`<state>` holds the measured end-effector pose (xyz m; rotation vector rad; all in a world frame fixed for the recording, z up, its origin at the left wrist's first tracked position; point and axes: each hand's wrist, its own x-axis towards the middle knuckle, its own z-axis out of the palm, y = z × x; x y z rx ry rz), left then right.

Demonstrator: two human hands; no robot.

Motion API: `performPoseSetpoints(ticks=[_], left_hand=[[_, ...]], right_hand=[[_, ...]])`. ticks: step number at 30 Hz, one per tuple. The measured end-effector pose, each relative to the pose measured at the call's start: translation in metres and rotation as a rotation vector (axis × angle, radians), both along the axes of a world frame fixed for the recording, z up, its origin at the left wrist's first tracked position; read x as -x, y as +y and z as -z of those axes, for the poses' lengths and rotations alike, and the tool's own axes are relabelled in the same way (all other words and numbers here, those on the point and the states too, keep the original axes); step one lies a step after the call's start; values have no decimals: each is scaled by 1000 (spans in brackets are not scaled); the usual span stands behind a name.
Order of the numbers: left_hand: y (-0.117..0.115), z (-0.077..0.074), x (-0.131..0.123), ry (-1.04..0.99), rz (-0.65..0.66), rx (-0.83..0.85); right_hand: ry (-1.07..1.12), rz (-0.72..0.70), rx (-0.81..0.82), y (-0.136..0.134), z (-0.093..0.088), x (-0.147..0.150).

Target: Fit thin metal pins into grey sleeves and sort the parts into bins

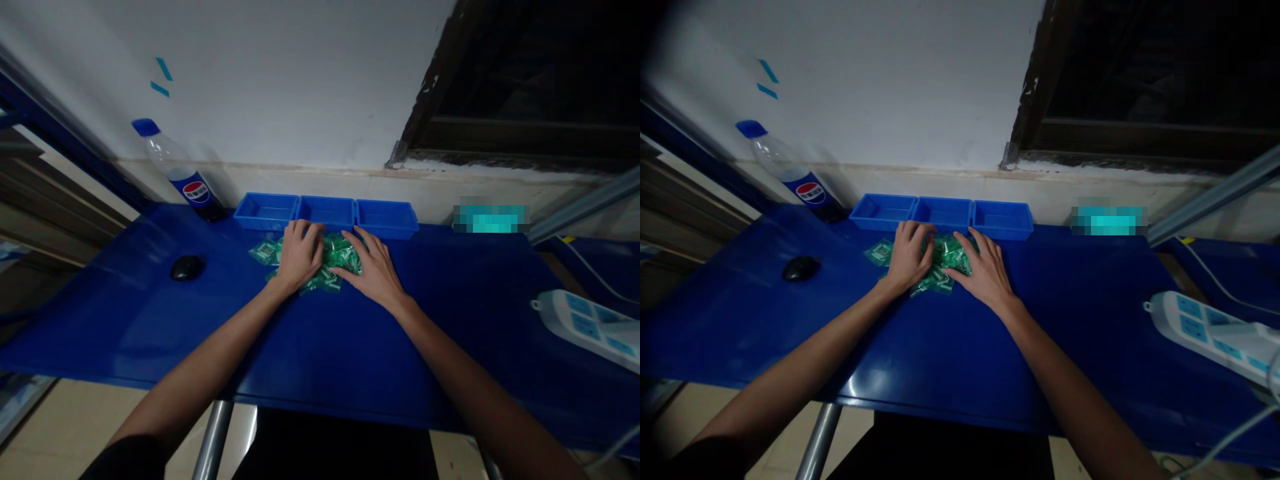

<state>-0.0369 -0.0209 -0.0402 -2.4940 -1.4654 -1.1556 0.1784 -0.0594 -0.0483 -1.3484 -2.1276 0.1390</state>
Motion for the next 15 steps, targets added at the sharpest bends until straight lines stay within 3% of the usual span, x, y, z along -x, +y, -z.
performPoseSetpoints(ticks=[5,10,15], left_hand=[[8,1,2,-143,21,0],[-2,1,8,-196,128,75],[-10,-3,4,-200,153,77]], right_hand=[[52,8,-88,8,-1,10],[127,19,-128,5,1,8],[156,18,-130,2,2,4]])
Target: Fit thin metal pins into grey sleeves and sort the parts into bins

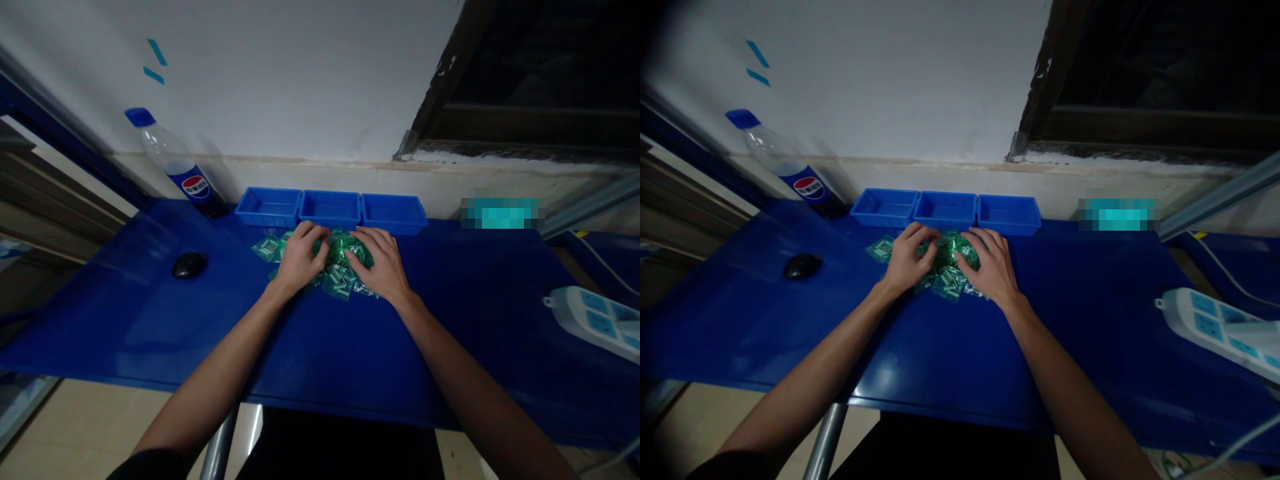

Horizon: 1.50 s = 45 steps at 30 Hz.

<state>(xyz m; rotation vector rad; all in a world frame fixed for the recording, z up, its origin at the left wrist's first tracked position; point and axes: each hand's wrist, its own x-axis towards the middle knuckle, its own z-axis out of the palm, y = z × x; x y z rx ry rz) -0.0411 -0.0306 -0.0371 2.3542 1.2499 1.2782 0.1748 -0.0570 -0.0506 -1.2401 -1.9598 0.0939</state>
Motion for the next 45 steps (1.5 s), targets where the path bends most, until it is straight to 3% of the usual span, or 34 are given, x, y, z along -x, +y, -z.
performPoseSetpoints(ticks=[6,12,31,45], left_hand=[[-3,2,-1,57,56,23],[-3,-1,1,44,38,36],[-6,-1,-3,74,84,23],[-6,2,-4,86,106,15]], right_hand=[[143,-2,-2,0,-4,-1],[332,157,-14,0,-5,-9],[128,175,23,6,4,-19],[183,132,99,9,5,-24]])
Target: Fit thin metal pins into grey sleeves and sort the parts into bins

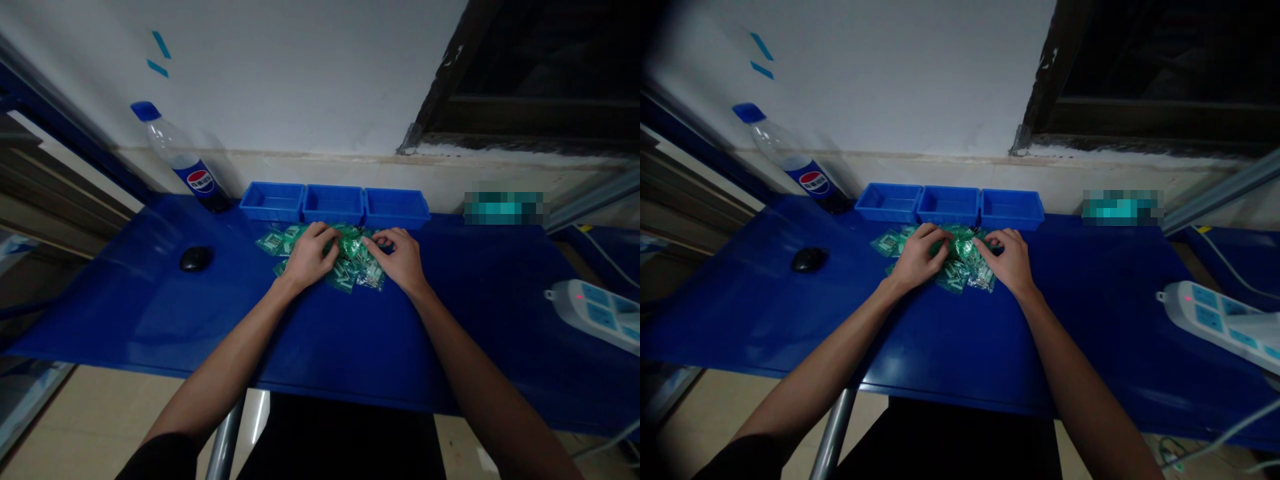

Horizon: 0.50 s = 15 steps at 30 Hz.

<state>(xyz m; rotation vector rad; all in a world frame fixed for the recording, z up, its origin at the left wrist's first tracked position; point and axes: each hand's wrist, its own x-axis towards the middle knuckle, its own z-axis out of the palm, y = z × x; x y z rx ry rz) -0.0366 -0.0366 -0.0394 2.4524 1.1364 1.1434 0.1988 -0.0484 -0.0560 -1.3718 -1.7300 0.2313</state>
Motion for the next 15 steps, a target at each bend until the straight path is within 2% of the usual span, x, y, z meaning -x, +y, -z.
performPoseSetpoints(ticks=[5,11,15], left_hand=[[-1,1,-1,37,2,9],[-1,2,-2,85,-4,22],[-3,-3,-4,86,-21,33]], right_hand=[[106,-23,51,1,1,0],[389,-60,151,2,3,5],[532,-66,99,1,-1,9]])
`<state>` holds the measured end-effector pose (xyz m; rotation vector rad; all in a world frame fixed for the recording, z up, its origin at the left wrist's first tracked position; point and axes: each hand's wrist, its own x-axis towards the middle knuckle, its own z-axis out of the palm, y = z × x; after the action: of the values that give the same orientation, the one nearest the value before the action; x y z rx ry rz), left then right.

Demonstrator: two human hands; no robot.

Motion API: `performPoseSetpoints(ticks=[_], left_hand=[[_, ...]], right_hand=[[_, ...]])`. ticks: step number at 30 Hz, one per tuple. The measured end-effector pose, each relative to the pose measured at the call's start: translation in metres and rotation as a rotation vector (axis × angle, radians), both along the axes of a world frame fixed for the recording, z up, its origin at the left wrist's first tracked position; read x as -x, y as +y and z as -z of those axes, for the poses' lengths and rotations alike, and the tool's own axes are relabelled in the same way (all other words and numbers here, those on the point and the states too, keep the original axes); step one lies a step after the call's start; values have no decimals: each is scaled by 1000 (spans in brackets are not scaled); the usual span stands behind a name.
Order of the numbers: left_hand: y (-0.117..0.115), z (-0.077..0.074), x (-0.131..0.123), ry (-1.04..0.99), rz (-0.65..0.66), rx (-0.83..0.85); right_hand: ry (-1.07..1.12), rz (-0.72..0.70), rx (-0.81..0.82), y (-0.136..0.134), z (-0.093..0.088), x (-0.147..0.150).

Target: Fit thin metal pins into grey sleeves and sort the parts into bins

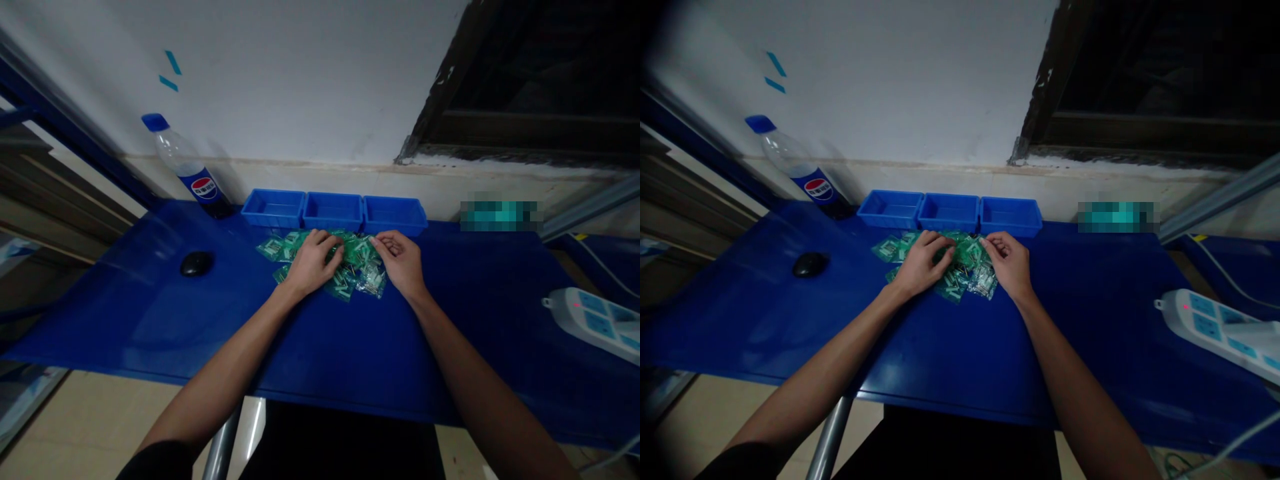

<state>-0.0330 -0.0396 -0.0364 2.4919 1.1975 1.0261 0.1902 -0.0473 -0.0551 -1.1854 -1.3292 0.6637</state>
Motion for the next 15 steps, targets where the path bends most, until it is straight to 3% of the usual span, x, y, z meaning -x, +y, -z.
performPoseSetpoints(ticks=[4,10,15], left_hand=[[-4,-8,-3,-95,1,25],[-7,-13,-6,-287,158,179],[-8,-13,-8,-366,213,315]], right_hand=[[108,43,-58,-1,-7,2],[236,-64,-10,-3,-14,6],[285,-90,34,-6,-15,8]])
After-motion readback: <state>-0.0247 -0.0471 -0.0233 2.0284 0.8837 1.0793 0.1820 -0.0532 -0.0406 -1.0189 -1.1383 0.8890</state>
